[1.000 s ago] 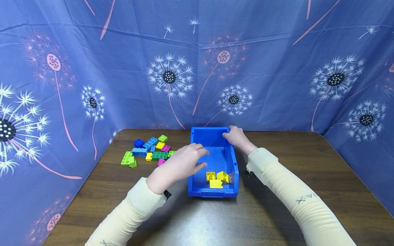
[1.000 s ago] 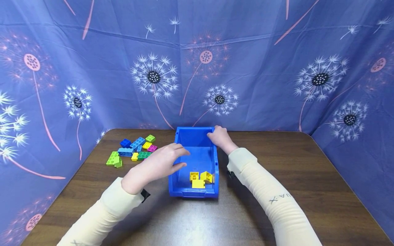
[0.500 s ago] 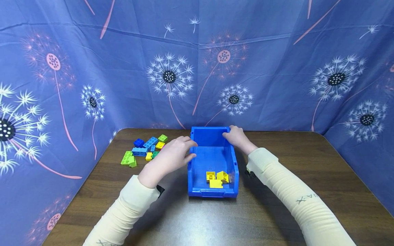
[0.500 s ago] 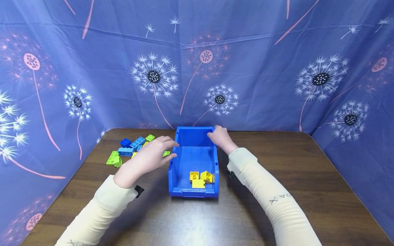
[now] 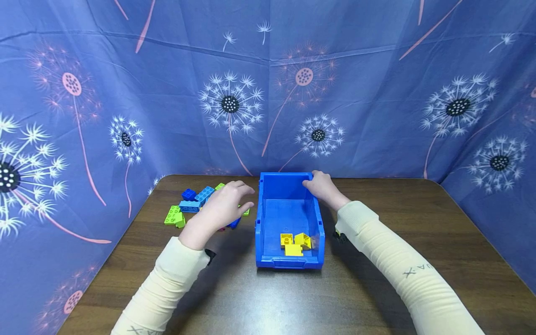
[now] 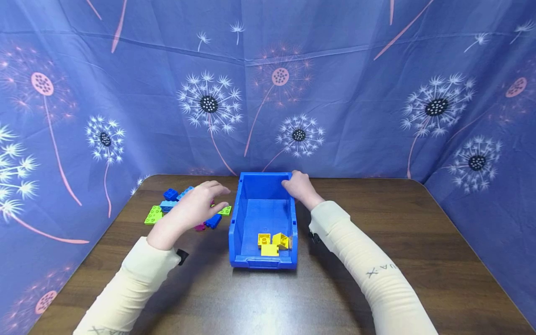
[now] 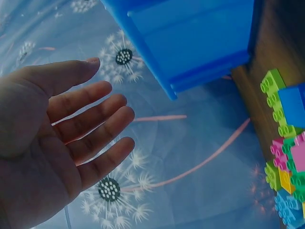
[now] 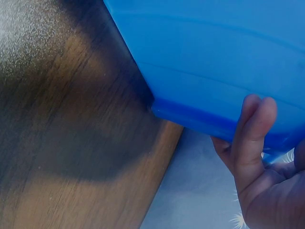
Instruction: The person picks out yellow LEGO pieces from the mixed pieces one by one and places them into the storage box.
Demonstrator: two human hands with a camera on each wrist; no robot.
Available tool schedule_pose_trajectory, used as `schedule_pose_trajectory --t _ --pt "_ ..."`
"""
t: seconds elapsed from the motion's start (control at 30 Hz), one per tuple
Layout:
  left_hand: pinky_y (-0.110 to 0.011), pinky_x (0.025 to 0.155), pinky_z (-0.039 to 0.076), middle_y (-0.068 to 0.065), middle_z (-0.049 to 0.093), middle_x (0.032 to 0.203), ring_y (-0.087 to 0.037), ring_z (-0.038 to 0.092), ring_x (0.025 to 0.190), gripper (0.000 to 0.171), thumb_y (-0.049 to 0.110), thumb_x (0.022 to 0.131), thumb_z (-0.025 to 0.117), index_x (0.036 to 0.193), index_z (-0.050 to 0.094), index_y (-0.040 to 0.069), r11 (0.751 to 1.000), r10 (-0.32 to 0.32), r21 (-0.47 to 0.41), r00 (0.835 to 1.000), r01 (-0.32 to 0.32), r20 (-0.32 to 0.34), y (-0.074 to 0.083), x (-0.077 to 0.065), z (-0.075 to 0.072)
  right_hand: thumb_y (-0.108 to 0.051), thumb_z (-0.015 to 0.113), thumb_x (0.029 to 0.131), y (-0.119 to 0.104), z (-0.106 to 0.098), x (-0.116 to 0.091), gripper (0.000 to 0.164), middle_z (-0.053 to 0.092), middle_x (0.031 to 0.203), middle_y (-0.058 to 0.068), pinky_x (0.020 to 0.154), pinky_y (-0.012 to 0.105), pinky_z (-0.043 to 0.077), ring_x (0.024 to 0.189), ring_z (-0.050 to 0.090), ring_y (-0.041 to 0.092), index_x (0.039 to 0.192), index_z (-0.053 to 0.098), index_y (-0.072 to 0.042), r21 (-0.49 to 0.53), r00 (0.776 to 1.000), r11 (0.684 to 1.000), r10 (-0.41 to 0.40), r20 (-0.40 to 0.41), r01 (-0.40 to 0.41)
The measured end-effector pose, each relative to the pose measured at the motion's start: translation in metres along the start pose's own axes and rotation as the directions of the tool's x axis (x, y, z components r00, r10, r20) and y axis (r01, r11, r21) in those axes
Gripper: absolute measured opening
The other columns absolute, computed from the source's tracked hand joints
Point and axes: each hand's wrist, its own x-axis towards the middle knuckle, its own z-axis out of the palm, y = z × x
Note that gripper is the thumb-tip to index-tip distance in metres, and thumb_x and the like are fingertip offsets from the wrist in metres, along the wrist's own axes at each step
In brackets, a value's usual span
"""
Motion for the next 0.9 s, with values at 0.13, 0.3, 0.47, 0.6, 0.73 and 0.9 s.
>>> schedule_pose_trajectory --t 0.13,0.3,0.47,0.6,0.73,0.9 --pt "-0.041 0.089 0.051 -0.008 0.065 0.111 -0.025 0.061 0.105 0.03 0.023 0.088 0.067 0.113 0.066 0.007 0.999 -0.019 -0.027 1.0 0.019 -0.013 -0.008 -0.002 -0.003 -0.022 0.047 0.094 0.0 0.0 0.0 0.025 0.054 0.089 0.015 0.074 0.04 0.052 0.088 0.06 0.031 0.099 0.05 0.003 0.005 1.0 1.0 0.012 0.005 -0.012" --pt "-0.041 0.088 0.051 -0.009 0.065 0.111 -0.025 0.061 0.104 0.029 0.023 0.088 0.068 0.112 0.066 0.007 0.998 -0.058 -0.035 0.998 0.057 -0.019 -0.018 -0.005 -0.008 -0.022 0.046 0.094 0.001 0.0 0.001 0.027 0.055 0.089 0.015 0.071 0.039 0.052 0.086 0.059 0.03 0.101 0.051 0.003 0.0 1.0 1.0 0.004 0.002 -0.004" --pt "-0.043 0.09 0.05 -0.009 0.064 0.113 -0.026 0.06 0.107 0.032 0.024 0.088 0.068 0.114 0.065 0.007 0.992 -0.114 -0.049 0.994 0.114 0.001 -0.027 -0.008 -0.011 -0.022 0.045 0.095 0.001 0.001 0.001 0.026 0.051 0.081 0.012 0.065 0.033 0.051 0.081 0.061 0.029 0.1 0.05 0.002 0.017 1.0 1.0 0.001 0.017 -0.002" --pt "-0.043 0.09 0.05 -0.011 0.064 0.113 -0.027 0.06 0.105 0.032 0.022 0.087 0.069 0.114 0.065 0.005 0.99 -0.131 -0.059 0.991 0.131 -0.004 -0.037 -0.01 -0.011 -0.022 0.046 0.095 0.001 0.001 0.0 0.024 0.049 0.075 0.009 0.059 0.029 0.051 0.078 0.062 0.029 0.098 0.05 0.001 0.028 1.0 1.0 -0.002 0.017 0.001" --pt "-0.044 0.088 0.05 -0.013 0.064 0.111 -0.03 0.06 0.103 0.029 0.016 0.087 0.068 0.112 0.065 0.002 0.99 -0.131 -0.059 0.991 0.13 -0.013 -0.047 -0.014 -0.011 -0.023 0.046 0.095 0.001 0.001 0.0 0.022 0.043 0.072 0.007 0.058 0.029 0.05 0.076 0.061 0.028 0.094 0.048 -0.001 0.021 1.0 1.0 -0.001 0.013 0.0" --pt "-0.046 0.09 0.048 -0.014 0.064 0.112 -0.032 0.058 0.107 0.029 0.012 0.086 0.067 0.113 0.065 0.001 0.988 -0.143 -0.053 0.99 0.143 -0.001 -0.057 -0.019 -0.011 -0.023 0.046 0.095 0.0 0.001 0.0 0.025 0.052 0.081 0.013 0.064 0.033 0.051 0.081 0.06 0.029 0.099 0.051 0.002 0.012 1.0 1.0 0.005 0.008 -0.005"
